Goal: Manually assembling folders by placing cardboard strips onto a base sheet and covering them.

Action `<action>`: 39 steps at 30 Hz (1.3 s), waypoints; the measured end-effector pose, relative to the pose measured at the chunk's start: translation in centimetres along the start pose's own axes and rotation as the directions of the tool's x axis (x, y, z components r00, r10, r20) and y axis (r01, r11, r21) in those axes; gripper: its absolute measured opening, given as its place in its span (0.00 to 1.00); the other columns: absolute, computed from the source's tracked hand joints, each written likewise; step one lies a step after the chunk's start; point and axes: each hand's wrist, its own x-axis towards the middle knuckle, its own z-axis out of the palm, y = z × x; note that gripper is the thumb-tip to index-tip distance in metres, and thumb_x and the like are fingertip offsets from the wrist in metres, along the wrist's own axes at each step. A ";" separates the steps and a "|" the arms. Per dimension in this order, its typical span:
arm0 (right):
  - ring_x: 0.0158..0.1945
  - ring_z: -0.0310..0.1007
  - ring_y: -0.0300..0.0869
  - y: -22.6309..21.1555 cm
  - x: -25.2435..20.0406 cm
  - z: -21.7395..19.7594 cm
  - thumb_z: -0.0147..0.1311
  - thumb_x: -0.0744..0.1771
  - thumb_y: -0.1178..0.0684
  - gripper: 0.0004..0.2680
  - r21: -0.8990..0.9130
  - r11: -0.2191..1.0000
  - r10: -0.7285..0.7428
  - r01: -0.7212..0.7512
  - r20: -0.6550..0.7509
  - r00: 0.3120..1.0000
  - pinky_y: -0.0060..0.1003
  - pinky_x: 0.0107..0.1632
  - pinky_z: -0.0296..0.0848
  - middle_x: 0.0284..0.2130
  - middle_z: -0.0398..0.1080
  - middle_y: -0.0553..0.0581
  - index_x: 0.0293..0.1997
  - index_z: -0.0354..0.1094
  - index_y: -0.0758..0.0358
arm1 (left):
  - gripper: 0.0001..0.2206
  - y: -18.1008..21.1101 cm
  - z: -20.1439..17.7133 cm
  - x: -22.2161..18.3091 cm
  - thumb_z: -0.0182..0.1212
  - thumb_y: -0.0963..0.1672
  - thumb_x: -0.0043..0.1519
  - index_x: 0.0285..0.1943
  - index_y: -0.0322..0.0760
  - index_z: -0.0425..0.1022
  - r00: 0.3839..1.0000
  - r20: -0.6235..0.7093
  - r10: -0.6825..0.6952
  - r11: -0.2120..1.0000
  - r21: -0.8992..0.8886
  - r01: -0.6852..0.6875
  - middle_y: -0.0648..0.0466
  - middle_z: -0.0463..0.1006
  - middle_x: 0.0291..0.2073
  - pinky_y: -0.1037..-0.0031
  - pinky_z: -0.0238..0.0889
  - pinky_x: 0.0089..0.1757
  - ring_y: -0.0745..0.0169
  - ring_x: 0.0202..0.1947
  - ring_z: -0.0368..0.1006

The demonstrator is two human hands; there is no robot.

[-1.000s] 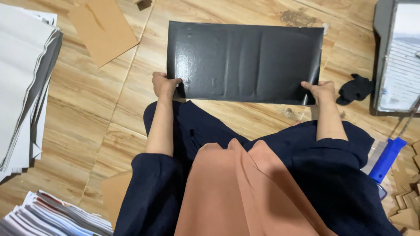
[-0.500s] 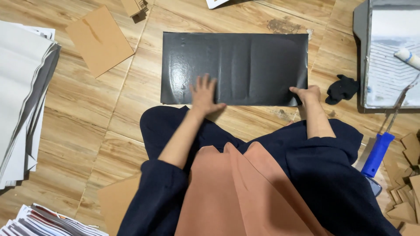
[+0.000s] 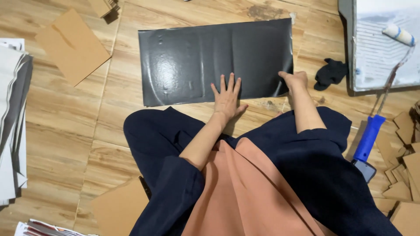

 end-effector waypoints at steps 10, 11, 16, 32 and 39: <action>0.48 0.65 0.58 -2.0 -2.4 0.4 0.63 0.54 0.42 0.24 0.077 0.997 -0.007 -0.009 0.200 0.980 0.49 0.44 0.68 0.42 0.66 0.69 0.46 0.63 0.70 | 0.42 -0.9 1.0 0.6 0.50 0.62 0.49 0.67 0.44 0.43 0.996 -0.083 -0.032 0.999 0.024 0.034 0.48 0.42 0.65 0.40 0.42 0.54 0.40 0.64 0.38; 0.48 0.65 0.58 -2.0 -2.6 0.3 0.63 0.54 0.42 0.24 0.080 0.997 -0.007 -0.009 0.199 0.980 0.49 0.44 0.68 0.42 0.66 0.69 0.46 0.63 0.70 | 0.42 -1.0 1.2 0.7 0.50 0.62 0.49 0.67 0.44 0.43 0.996 -0.084 -0.031 0.999 0.025 0.033 0.48 0.42 0.65 0.40 0.42 0.54 0.40 0.64 0.38; 0.39 0.71 0.52 -3.6 -5.5 0.0 0.66 0.57 0.48 0.23 0.602 0.772 -0.164 -0.203 0.498 0.852 0.44 0.36 0.73 0.38 0.67 0.67 0.46 0.60 0.75 | 0.45 -1.9 1.4 0.8 0.62 0.54 0.47 0.69 0.41 0.37 0.985 -0.164 -0.054 0.997 0.054 0.063 0.45 0.44 0.64 0.50 0.56 0.52 0.40 0.61 0.48; 0.56 0.63 0.49 -6.0 -7.0 -3.2 0.31 0.56 0.25 0.34 0.542 0.732 -0.069 -0.413 0.662 0.747 0.44 0.48 0.70 0.59 0.52 0.62 0.62 0.48 0.60 | 0.17 2.1 -13.9 2.0 0.37 0.43 0.65 0.63 0.37 0.49 0.754 -0.622 -0.212 0.592 -0.695 -0.407 0.43 0.71 0.50 0.62 0.63 0.43 0.41 0.48 0.70; 0.65 0.40 0.58 -5.6 -6.6 -4.9 0.31 0.56 0.28 0.33 0.699 0.407 0.120 -0.588 0.597 0.793 0.59 0.61 0.41 0.63 0.41 0.63 0.64 0.46 0.54 | 0.28 -0.5 -20.2 -1.2 0.49 0.52 0.50 0.53 0.27 0.65 0.712 -0.044 -0.701 -0.274 -0.905 -0.326 0.40 0.69 0.51 0.75 0.57 0.55 0.55 0.54 0.66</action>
